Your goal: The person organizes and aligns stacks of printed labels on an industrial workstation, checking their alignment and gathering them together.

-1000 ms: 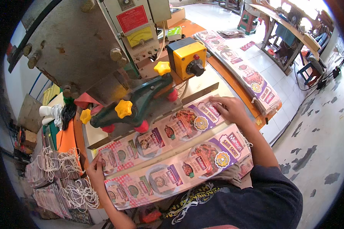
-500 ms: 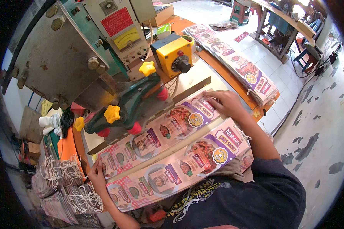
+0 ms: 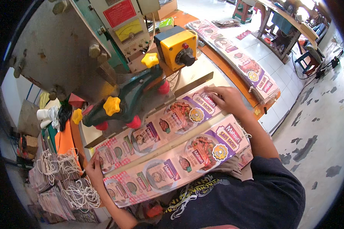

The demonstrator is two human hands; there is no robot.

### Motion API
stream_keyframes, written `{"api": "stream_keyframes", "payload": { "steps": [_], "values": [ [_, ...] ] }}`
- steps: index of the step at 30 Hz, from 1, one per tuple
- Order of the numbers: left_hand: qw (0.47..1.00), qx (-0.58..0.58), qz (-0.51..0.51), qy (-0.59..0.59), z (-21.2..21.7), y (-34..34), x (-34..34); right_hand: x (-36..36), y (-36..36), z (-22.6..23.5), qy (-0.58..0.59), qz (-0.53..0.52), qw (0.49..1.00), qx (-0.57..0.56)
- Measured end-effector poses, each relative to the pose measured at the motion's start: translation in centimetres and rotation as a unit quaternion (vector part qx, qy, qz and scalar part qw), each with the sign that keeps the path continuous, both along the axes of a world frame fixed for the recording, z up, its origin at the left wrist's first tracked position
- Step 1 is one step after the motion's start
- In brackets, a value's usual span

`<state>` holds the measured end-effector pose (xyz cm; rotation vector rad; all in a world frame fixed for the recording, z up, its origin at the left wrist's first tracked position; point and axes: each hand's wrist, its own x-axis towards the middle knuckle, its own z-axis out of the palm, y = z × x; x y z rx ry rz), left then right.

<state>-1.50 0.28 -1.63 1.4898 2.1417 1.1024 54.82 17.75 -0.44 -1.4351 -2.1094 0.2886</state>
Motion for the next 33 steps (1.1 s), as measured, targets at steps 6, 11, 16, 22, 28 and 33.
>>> {"api": "stream_keyframes", "payload": {
  "steps": [6, 11, 16, 22, 28, 33],
  "values": [
    [1.0, -0.014, -0.003, -0.013, -0.3, -0.1, -0.6, 0.2, 0.2, -0.3, 0.005, 0.007, 1.0, 0.0],
    [0.994, -0.039, 0.03, -0.098, 0.3, 0.0, 0.1, 0.2, 0.3, -0.5, 0.005, 0.012, 1.0, 0.012],
    [1.0, -0.018, -0.002, -0.023, -0.6, -0.3, -1.2, 0.2, 0.4, -0.6, 0.006, 0.008, 1.0, -0.008],
    [0.998, -0.018, 0.003, -0.054, -1.1, -0.2, -1.3, 0.3, 0.7, -1.2, -0.004, 0.007, 1.0, 0.009],
    [0.999, -0.02, 0.021, -0.022, -0.6, -0.2, -0.7, 0.1, 0.6, -1.2, -0.011, -0.003, 1.0, 0.0],
    [0.998, -0.037, 0.029, -0.028, -0.1, -0.3, -0.5, -0.6, 0.1, 0.4, 0.002, -0.019, 0.998, -0.058]
  ]
}}
